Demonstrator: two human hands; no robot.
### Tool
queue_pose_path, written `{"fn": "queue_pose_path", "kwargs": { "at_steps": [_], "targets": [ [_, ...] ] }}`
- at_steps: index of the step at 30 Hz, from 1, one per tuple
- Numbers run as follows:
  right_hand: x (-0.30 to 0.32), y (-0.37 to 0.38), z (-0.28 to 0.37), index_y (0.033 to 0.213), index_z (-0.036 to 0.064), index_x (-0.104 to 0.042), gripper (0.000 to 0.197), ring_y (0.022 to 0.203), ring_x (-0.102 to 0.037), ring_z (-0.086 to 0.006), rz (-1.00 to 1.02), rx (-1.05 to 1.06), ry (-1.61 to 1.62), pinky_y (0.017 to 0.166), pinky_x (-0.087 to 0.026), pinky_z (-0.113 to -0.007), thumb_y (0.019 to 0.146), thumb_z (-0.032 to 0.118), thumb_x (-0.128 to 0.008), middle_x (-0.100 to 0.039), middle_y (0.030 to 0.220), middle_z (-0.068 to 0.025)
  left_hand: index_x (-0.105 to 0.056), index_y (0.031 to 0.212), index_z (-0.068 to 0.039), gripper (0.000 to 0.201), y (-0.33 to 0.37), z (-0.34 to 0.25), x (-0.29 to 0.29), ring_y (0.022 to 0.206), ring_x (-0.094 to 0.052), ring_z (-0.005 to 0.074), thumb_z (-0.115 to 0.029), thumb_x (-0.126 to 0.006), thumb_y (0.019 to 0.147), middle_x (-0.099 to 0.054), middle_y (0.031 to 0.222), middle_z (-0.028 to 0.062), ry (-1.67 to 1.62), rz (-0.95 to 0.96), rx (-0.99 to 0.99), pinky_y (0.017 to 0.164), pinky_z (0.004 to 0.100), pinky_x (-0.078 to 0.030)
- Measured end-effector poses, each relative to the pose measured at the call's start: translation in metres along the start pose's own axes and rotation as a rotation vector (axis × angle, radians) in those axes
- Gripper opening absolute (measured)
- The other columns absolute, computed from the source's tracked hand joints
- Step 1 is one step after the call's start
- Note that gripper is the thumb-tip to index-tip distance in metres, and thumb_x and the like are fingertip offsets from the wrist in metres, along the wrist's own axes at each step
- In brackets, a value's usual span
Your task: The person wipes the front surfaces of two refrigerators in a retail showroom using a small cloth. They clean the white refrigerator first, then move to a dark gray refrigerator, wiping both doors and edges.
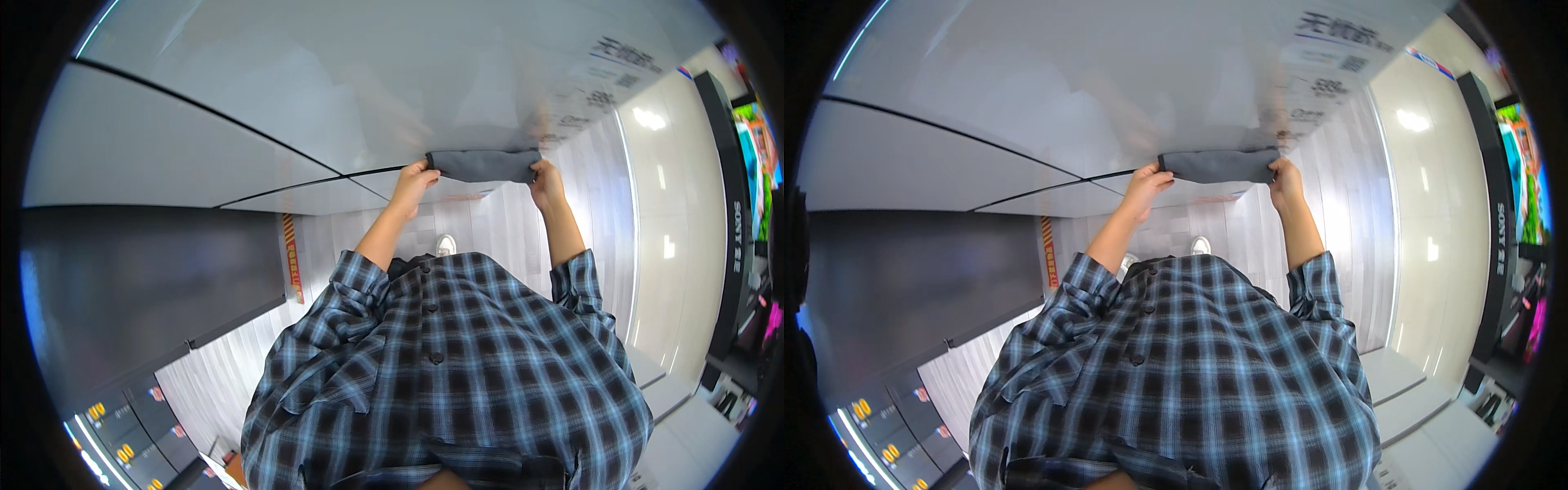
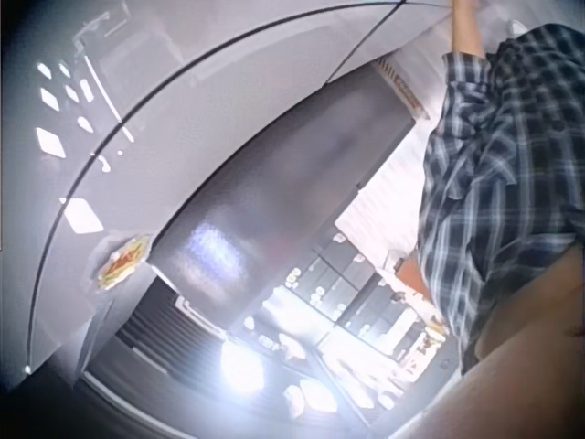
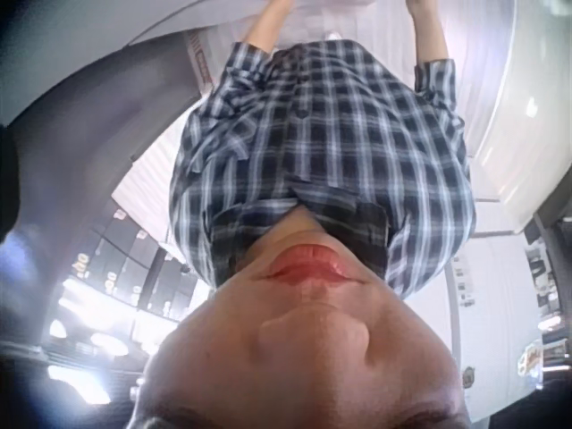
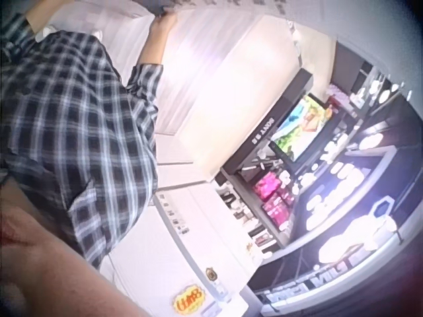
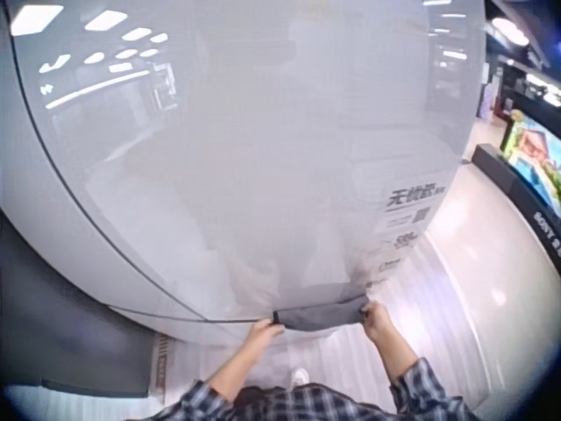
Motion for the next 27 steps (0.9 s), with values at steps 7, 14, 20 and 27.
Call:
{"fn": "queue_pose_path", "kwargs": {
  "at_steps": [7, 14, 20, 27],
  "targets": [
    [0.011, -0.021, -0.051, 0.097, 0.0001, -0.054, 0.023, 0.089, -0.056, -0.0208, -0.036, -0.25, -0.048, 0.08, -0.047, -0.032, 0.076, 0.004, -0.047, -0.059, 0.097, -0.0084, -0.058, 0.108, 0.0, 0.025, -0.014, 0.036, 0.022, 0.1, -0.057, 0.0172, -0.002, -0.049, 0.085, -0.061, 0.105, 0.0066, -0.199, -0.123, 0.099, 0.093, 0.0351, -0.045],
    [-0.012, -0.054, -0.097, 0.097, 0.001, -0.055, 0.021, 0.088, -0.057, -0.0213, -0.018, -0.491, -0.024, 0.08, -0.048, -0.032, 0.077, 0.002, -0.047, -0.059, 0.098, -0.0084, -0.057, 0.1, -0.002, 0.021, -0.035, 0.065, 0.051, 0.096, -0.057, 0.0195, -0.002, -0.046, 0.081, -0.061, 0.099, 0.0077, -0.467, -0.238, 0.16, 0.088, 0.0368, -0.045],
    [-0.026, -0.067, -0.121, 0.1, 0.0033, -0.053, 0.019, 0.093, -0.057, -0.0219, 0.025, -0.656, -0.052, 0.089, -0.046, -0.036, 0.081, 0.006, -0.049, -0.059, 0.101, -0.0089, -0.054, 0.097, -0.002, 0.02, -0.026, 0.081, 0.073, 0.093, -0.056, 0.0236, -0.009, -0.052, 0.078, -0.06, 0.096, 0.0095, -0.773, -0.262, 0.167, 0.089, 0.0388, -0.044],
    [-0.055, -0.06, -0.125, 0.098, 0.005, -0.051, 0.014, 0.1, -0.052, -0.0217, 0.102, -0.629, -0.15, 0.097, -0.038, -0.039, 0.085, 0.01, -0.052, -0.057, 0.105, -0.008, -0.054, 0.099, -0.002, 0.021, -0.005, 0.055, 0.09, 0.097, -0.055, 0.0242, -0.013, -0.053, 0.08, -0.059, 0.1, 0.0095, -0.978, -0.248, 0.051, 0.089, 0.0404, -0.044]
  ]
}}
Point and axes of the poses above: each hand's wrist, its own y-axis towards the middle knuckle, its own x-axis out of the back of the hand, z = x × y, the point moved 10 cm from there along y, towards the middle knuckle
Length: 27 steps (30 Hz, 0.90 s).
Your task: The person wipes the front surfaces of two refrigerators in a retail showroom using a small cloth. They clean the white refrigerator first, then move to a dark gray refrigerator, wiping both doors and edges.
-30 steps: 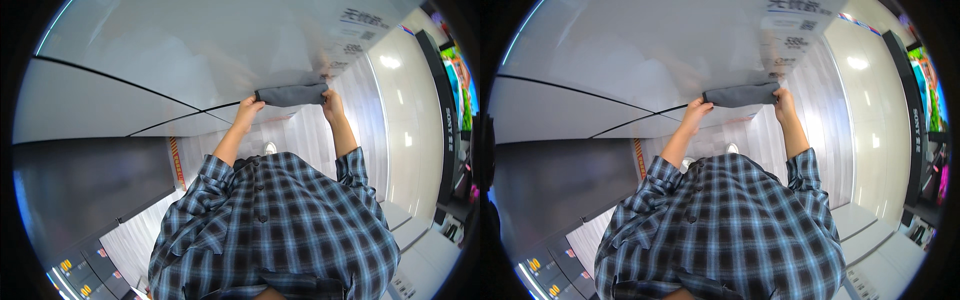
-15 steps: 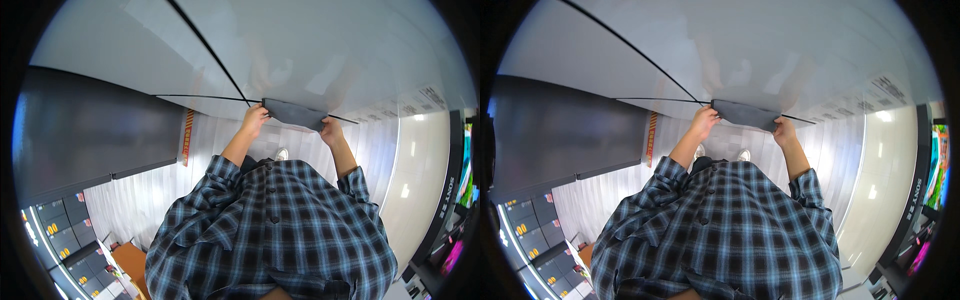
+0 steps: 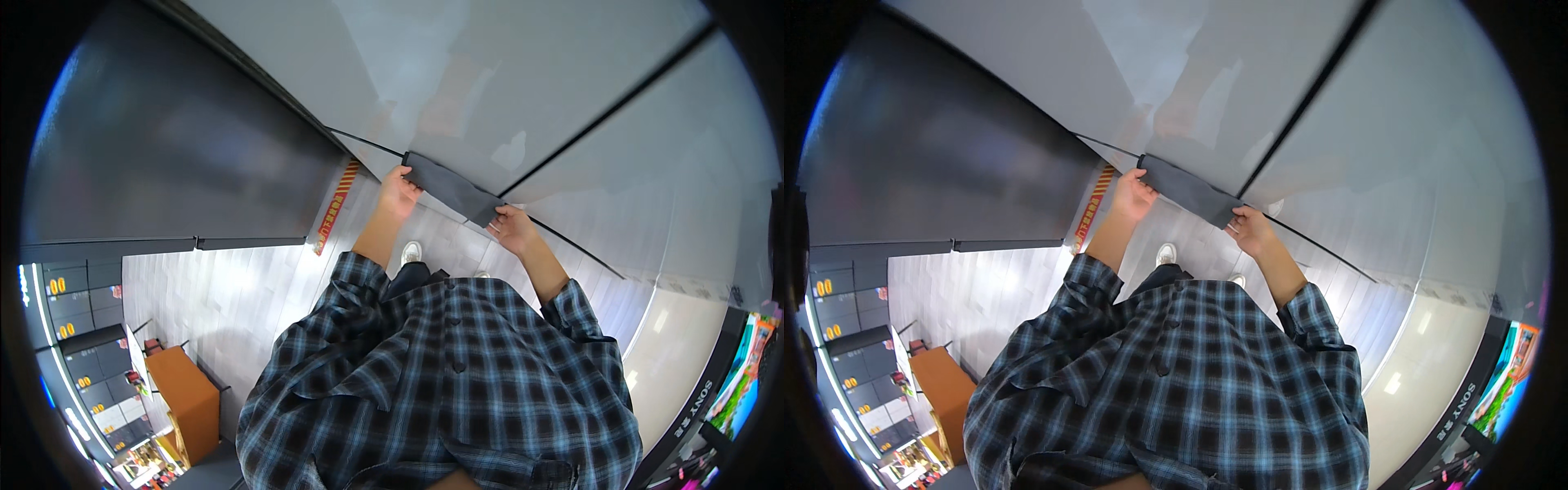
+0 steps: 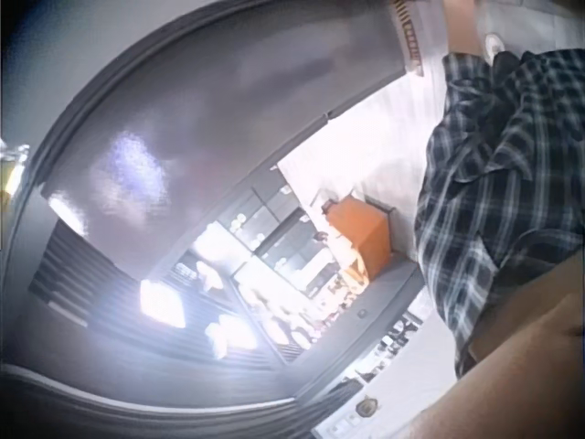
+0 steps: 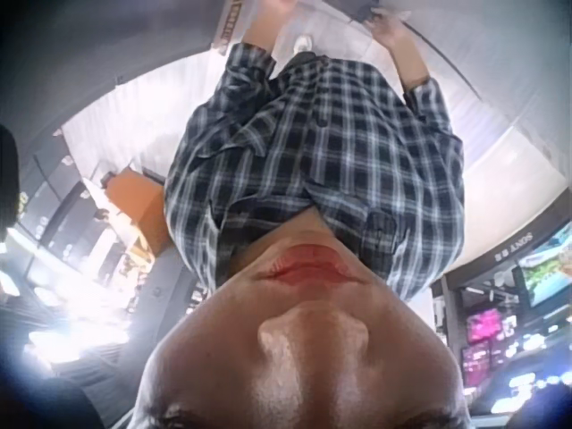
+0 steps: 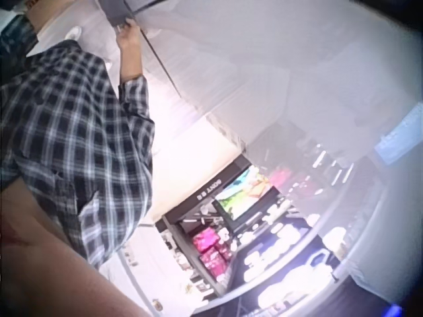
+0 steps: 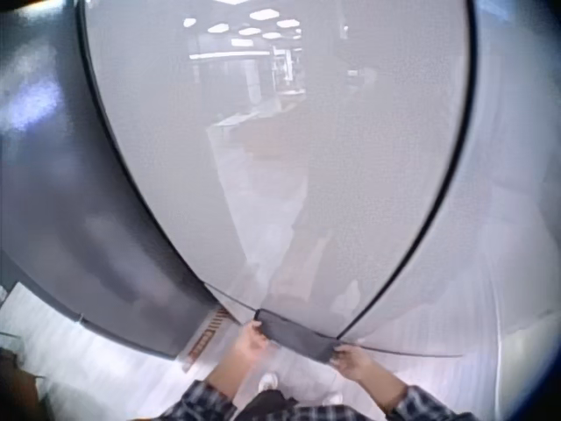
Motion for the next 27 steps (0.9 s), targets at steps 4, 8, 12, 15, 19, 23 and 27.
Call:
{"fn": "queue_pose_path", "kwargs": {
  "at_steps": [4, 8, 12, 15, 19, 23, 27],
  "targets": [
    [-0.007, 0.002, -0.003, 0.097, 0.0045, -0.051, 0.012, 0.099, -0.051, -0.0227, 0.019, -0.009, -0.017, 0.098, -0.038, -0.04, 0.086, 0.01, -0.052, -0.055, 0.106, -0.0088, -0.052, 0.105, -0.001, 0.025, 0.005, -0.006, 0.003, 0.102, -0.054, 0.0247, -0.013, -0.053, 0.083, -0.057, 0.107, 0.0106, -0.068, -0.008, -0.021, 0.093, 0.041, -0.043],
    [-0.016, 0.002, -0.007, 0.097, 0.0033, -0.051, 0.012, 0.099, -0.051, -0.0236, 0.056, -0.024, 0.03, 0.099, -0.038, -0.04, 0.086, 0.009, -0.052, -0.055, 0.106, -0.0103, -0.049, 0.111, 0.0, 0.027, 0.007, -0.009, 0.006, 0.108, -0.052, 0.0258, -0.014, -0.049, 0.087, -0.055, 0.114, 0.0116, -0.099, -0.066, -0.027, 0.097, 0.0413, -0.041],
    [-0.028, 0.001, -0.013, 0.096, 0.0022, -0.051, 0.011, 0.099, -0.052, -0.0241, 0.035, -0.014, 0.055, 0.097, -0.04, -0.038, 0.086, 0.007, -0.052, -0.055, 0.107, -0.0113, -0.049, 0.111, 0.0, 0.028, 0.01, -0.015, 0.014, 0.109, -0.052, 0.0265, -0.014, -0.052, 0.088, -0.055, 0.114, 0.0119, -0.108, -0.072, -0.047, 0.098, 0.0411, -0.041],
    [-0.028, -0.004, -0.014, 0.093, 0.0015, -0.052, 0.009, 0.096, -0.053, -0.0243, -0.005, -0.017, 0.086, 0.095, -0.041, -0.038, 0.085, 0.005, -0.053, -0.056, 0.101, -0.0108, -0.049, 0.112, 0.001, 0.03, 0.015, -0.01, 0.018, 0.109, -0.051, 0.0276, -0.015, -0.053, 0.087, -0.055, 0.115, 0.0127, -0.143, -0.094, -0.008, 0.098, 0.0417, -0.041],
    [-0.015, 0.015, -0.022, 0.088, 0.0016, -0.055, 0.006, 0.092, -0.054, -0.0243, 0.119, -0.056, 0.151, 0.093, -0.043, -0.038, 0.085, 0.006, -0.055, -0.057, 0.089, -0.01, -0.052, 0.107, 0.0, 0.028, 0.036, -0.002, 0.041, 0.103, -0.054, 0.0277, -0.016, -0.057, 0.085, -0.058, 0.109, 0.014, -0.16, -0.112, -0.001, 0.094, 0.0418, -0.042],
    [-0.023, 0.015, -0.019, 0.09, 0.002, -0.057, 0.009, 0.093, -0.053, -0.024, 0.105, -0.041, 0.135, 0.092, -0.042, -0.038, 0.085, 0.009, -0.056, -0.057, 0.089, -0.009, -0.056, 0.099, -0.002, 0.02, 0.038, -0.008, 0.03, 0.093, -0.057, 0.0238, -0.013, -0.06, 0.083, -0.06, 0.099, 0.0106, -0.176, -0.07, -0.064, 0.084, 0.037, -0.048],
    [-0.045, 0.007, 0.0, 0.098, 0.0018, -0.055, 0.015, 0.097, -0.052, -0.0224, 0.083, -0.014, 0.115, 0.091, -0.042, -0.037, 0.086, 0.011, -0.056, -0.056, 0.098, -0.0077, -0.055, 0.093, -0.011, 0.011, 0.024, -0.034, -0.007, 0.088, -0.057, 0.0211, -0.013, -0.06, 0.084, -0.058, 0.095, 0.0061, -0.07, -0.002, -0.149, 0.079, 0.0336, -0.048]
  ]
}}
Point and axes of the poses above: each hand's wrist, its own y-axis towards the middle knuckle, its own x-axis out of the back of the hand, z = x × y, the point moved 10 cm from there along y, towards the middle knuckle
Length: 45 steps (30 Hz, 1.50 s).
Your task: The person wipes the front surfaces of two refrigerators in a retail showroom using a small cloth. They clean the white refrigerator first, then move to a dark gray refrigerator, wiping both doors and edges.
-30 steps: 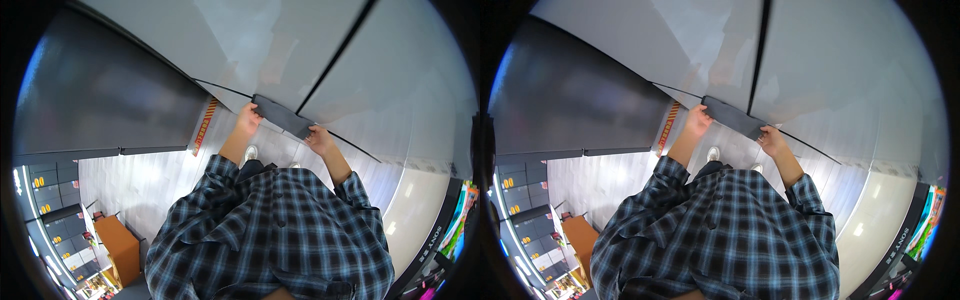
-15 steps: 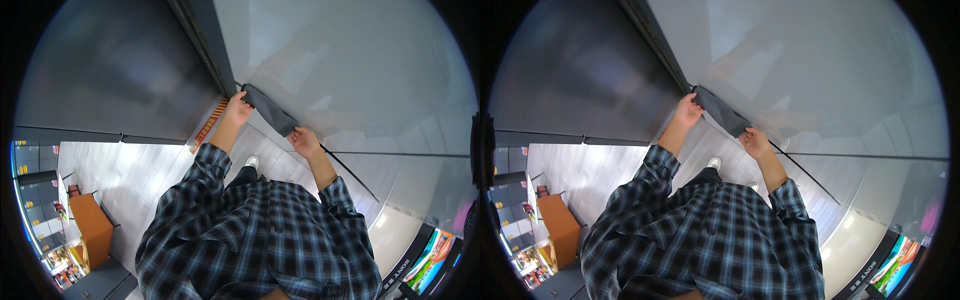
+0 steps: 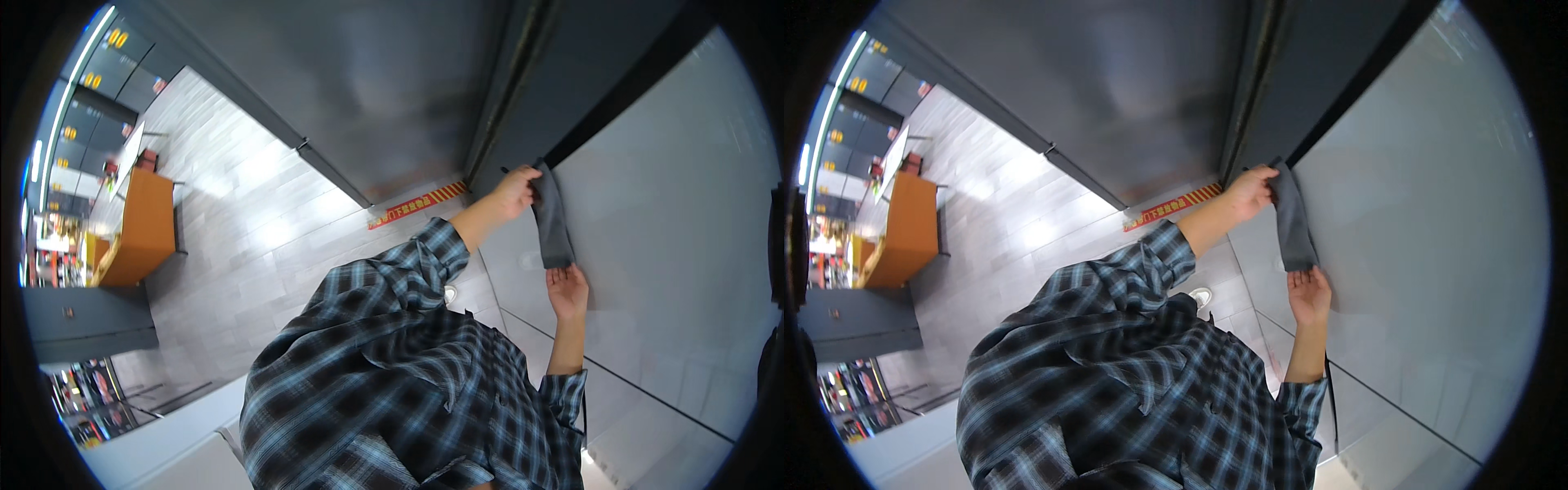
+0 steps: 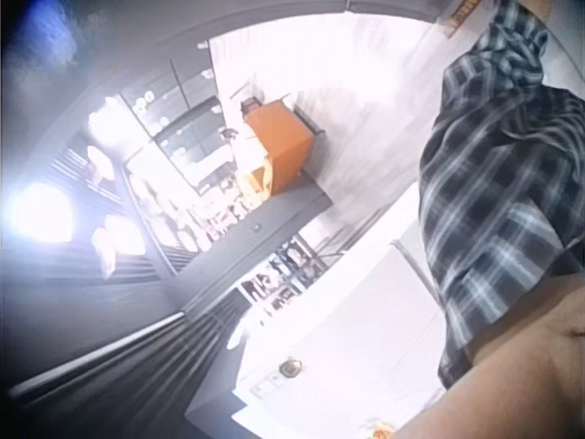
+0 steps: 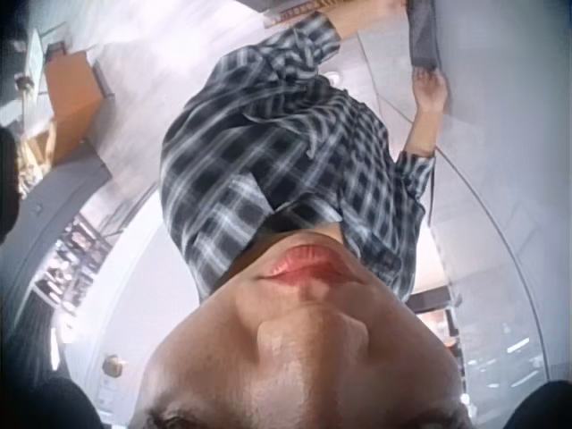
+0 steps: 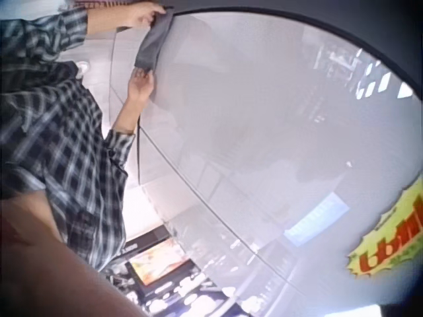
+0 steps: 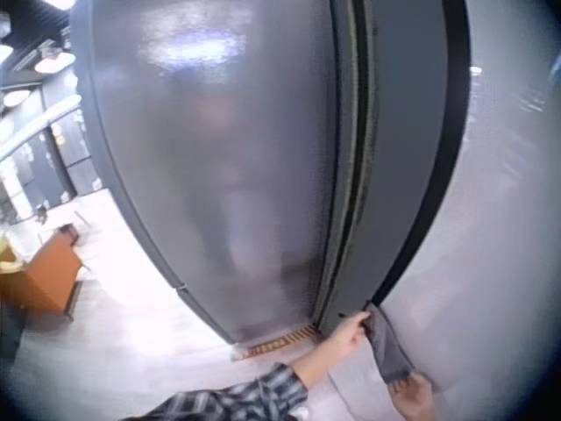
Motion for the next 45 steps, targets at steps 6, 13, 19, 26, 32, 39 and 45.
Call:
{"fn": "queue_pose_path", "kwargs": {
  "at_steps": [6, 13, 19, 26, 32, 39, 45],
  "targets": [
    [0.004, 0.003, 0.026, 0.093, 0.0038, -0.054, 0.014, 0.098, -0.051, -0.0206, 0.068, 0.045, 0.008, 0.089, -0.042, -0.035, 0.088, 0.017, -0.058, -0.055, 0.103, -0.0073, -0.052, 0.095, -0.013, 0.012, -0.024, -0.012, -0.053, 0.078, -0.054, 0.0162, -0.013, -0.059, 0.085, -0.054, 0.089, 0.0012, 0.017, 0.173, -0.052, 0.07, 0.0301, -0.046],
    [-0.013, -0.007, 0.076, 0.092, 0.0042, -0.059, 0.013, 0.099, -0.053, -0.0231, 0.353, 0.172, -0.022, 0.09, -0.039, -0.039, 0.087, 0.015, -0.055, -0.061, 0.104, -0.0091, -0.056, 0.095, -0.011, 0.018, -0.049, -0.007, -0.115, 0.094, -0.053, 0.0156, -0.014, -0.055, 0.078, -0.057, 0.097, 0.0009, -0.021, 0.488, 0.045, 0.088, 0.0356, -0.04],
    [-0.033, 0.03, 0.107, 0.113, 0.001, -0.056, 0.031, 0.115, -0.048, -0.0245, 0.55, 0.234, -0.036, 0.096, -0.036, -0.039, 0.084, 0.012, -0.054, -0.055, 0.123, -0.011, -0.054, 0.105, -0.006, 0.026, -0.045, 0.002, -0.075, 0.099, -0.056, 0.017, -0.017, -0.055, 0.082, -0.059, 0.104, 0.0027, -0.135, 0.578, 0.068, 0.089, 0.0362, -0.043],
    [-0.006, 0.159, 0.032, 0.118, 0.001, -0.052, 0.053, 0.11, -0.052, -0.0226, 0.453, 0.198, -0.3, 0.099, -0.037, -0.034, 0.066, 0.007, -0.057, -0.058, 0.116, -0.0078, -0.062, 0.099, -0.012, 0.029, -0.037, 0.036, 0.136, 0.089, -0.061, 0.0193, -0.038, -0.063, 0.086, -0.064, 0.099, 0.0063, -0.169, -0.133, 0.096, 0.083, 0.0383, -0.05],
    [-0.012, 0.201, -0.104, 0.09, 0.0038, -0.054, 0.025, 0.083, -0.053, -0.0141, 0.599, -0.007, -0.647, 0.08, -0.039, -0.026, 0.065, 0.005, -0.057, -0.057, 0.087, -0.0022, -0.053, 0.119, 0.0, 0.041, -0.108, 0.099, 0.312, 0.108, -0.054, 0.0208, -0.019, -0.065, 0.085, -0.057, 0.117, 0.0102, 0.007, -0.297, 0.151, 0.094, 0.0358, -0.043],
    [-0.038, 0.217, -0.209, 0.083, 0.0065, -0.05, 0.009, 0.074, -0.05, -0.0097, 0.637, -0.207, -0.813, 0.073, -0.039, -0.022, 0.076, 0.003, -0.055, -0.054, 0.078, -0.0001, -0.042, 0.13, -0.002, 0.057, -0.175, 0.064, 0.385, 0.108, -0.052, 0.0221, -0.007, -0.067, 0.079, -0.055, 0.117, 0.011, 0.121, -0.653, -0.09, 0.093, 0.0364, -0.044],
    [-0.083, 0.225, -0.298, 0.087, 0.0088, -0.05, 0.01, 0.078, -0.054, -0.0122, 0.723, -0.373, -0.856, 0.074, -0.043, -0.025, 0.078, 0.007, -0.055, -0.056, 0.083, -0.0012, -0.045, 0.127, -0.002, 0.054, -0.212, 0.014, 0.386, 0.097, -0.057, 0.0208, -0.005, -0.066, 0.078, -0.057, 0.111, 0.011, 0.176, -0.742, -0.4, 0.085, 0.035, -0.05]
  ]
}}
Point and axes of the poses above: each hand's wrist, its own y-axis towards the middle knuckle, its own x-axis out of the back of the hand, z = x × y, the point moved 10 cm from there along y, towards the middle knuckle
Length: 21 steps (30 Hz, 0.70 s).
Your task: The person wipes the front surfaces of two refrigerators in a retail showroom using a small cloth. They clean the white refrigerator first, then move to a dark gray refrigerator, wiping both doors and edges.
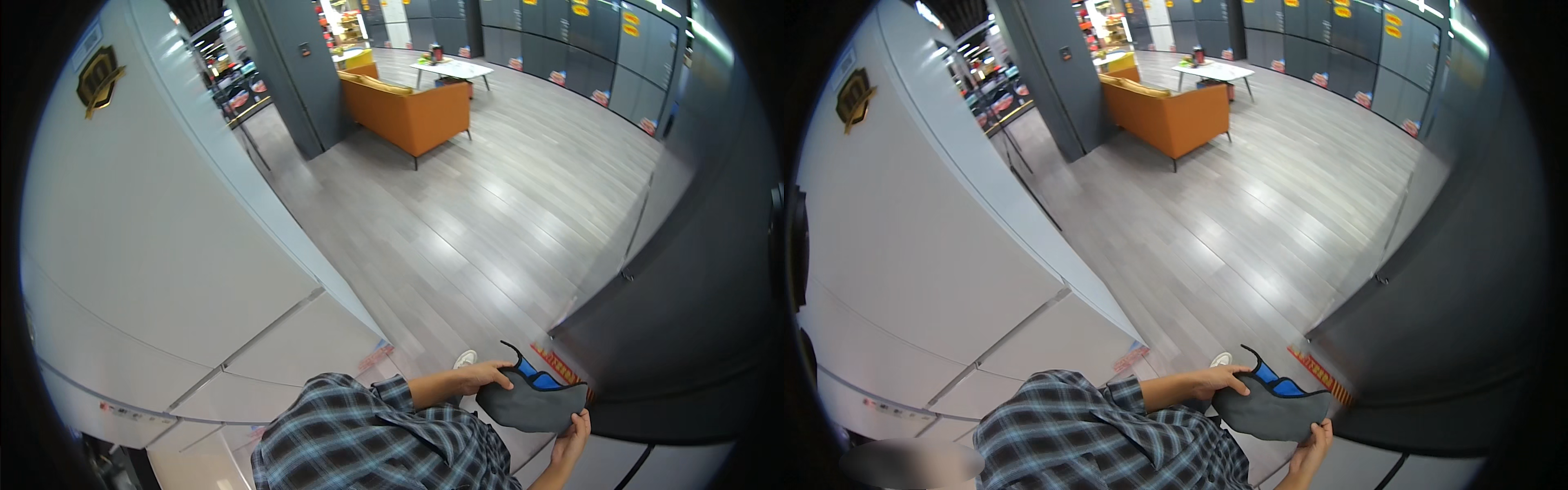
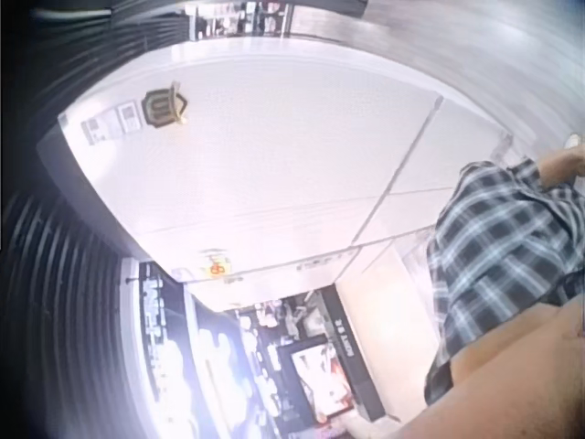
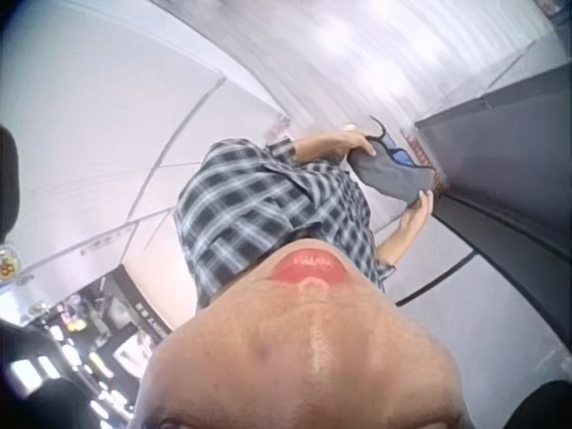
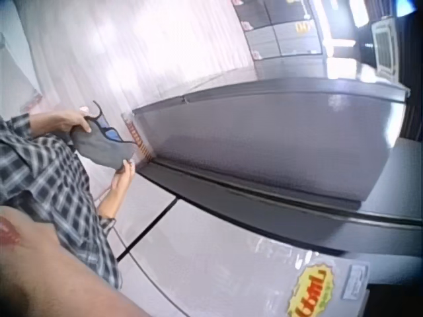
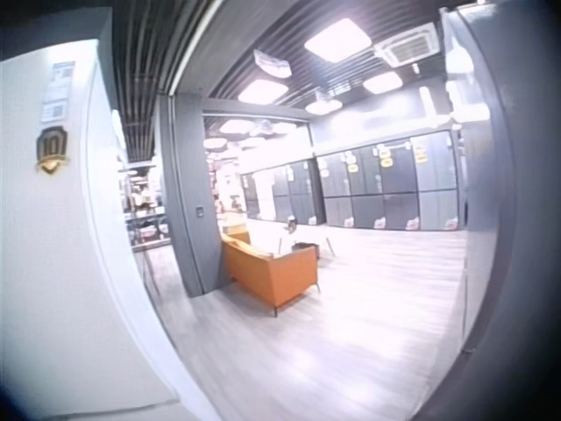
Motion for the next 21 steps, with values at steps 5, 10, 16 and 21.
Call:
{"fn": "queue_pose_path", "kwargs": {
  "at_steps": [5, 10, 16, 21],
  "targets": [
    [-0.066, 0.059, -0.019, 0.098, 0.0089, -0.053, 0.016, 0.091, -0.057, -0.0145, 0.078, -0.078, 0.041, 0.079, -0.045, -0.031, 0.083, 0.013, -0.056, -0.059, 0.093, -0.001, -0.056, 0.11, 0.0, 0.034, -0.002, -0.046, 0.063, 0.084, -0.063, 0.0206, -0.005, -0.064, 0.078, -0.064, 0.099, 0.0116, -0.315, -0.048, -0.019, 0.076, 0.0321, -0.054],
    [-0.167, 0.109, -0.023, 0.099, 0.0058, -0.054, 0.015, 0.095, -0.055, -0.0151, 0.291, -0.063, -0.003, 0.084, -0.042, -0.03, 0.086, 0.011, -0.056, -0.059, 0.094, -0.0029, -0.054, 0.111, 0.0, 0.033, -0.005, -0.106, 0.119, 0.09, -0.063, 0.0228, -0.008, -0.064, 0.081, -0.061, 0.104, 0.0146, -0.548, -0.011, -0.188, 0.082, 0.0357, -0.054],
    [-0.349, 0.151, -0.035, 0.112, -0.0037, -0.053, 0.03, 0.096, -0.06, -0.019, 0.573, -0.102, -0.069, 0.086, -0.046, -0.03, 0.084, 0.006, -0.059, -0.062, 0.106, -0.0108, -0.053, 0.111, -0.002, 0.031, -0.057, -0.214, 0.216, 0.091, -0.063, 0.0194, -0.008, -0.062, 0.083, -0.062, 0.104, 0.0115, -0.642, -0.016, -0.543, 0.084, 0.0327, -0.054],
    [-0.475, 0.171, -0.058, 0.103, -0.0018, -0.054, 0.023, 0.084, -0.06, -0.0156, 0.738, -0.229, -0.269, 0.077, -0.048, -0.028, 0.083, 0.008, -0.062, -0.062, 0.095, -0.0089, -0.046, 0.124, 0.0, 0.044, -0.096, -0.246, 0.297, 0.09, -0.063, 0.0205, -0.007, -0.061, 0.083, -0.061, 0.105, 0.0122, -0.738, -0.317, -0.627, 0.08, 0.0318, -0.055]
  ]
}}
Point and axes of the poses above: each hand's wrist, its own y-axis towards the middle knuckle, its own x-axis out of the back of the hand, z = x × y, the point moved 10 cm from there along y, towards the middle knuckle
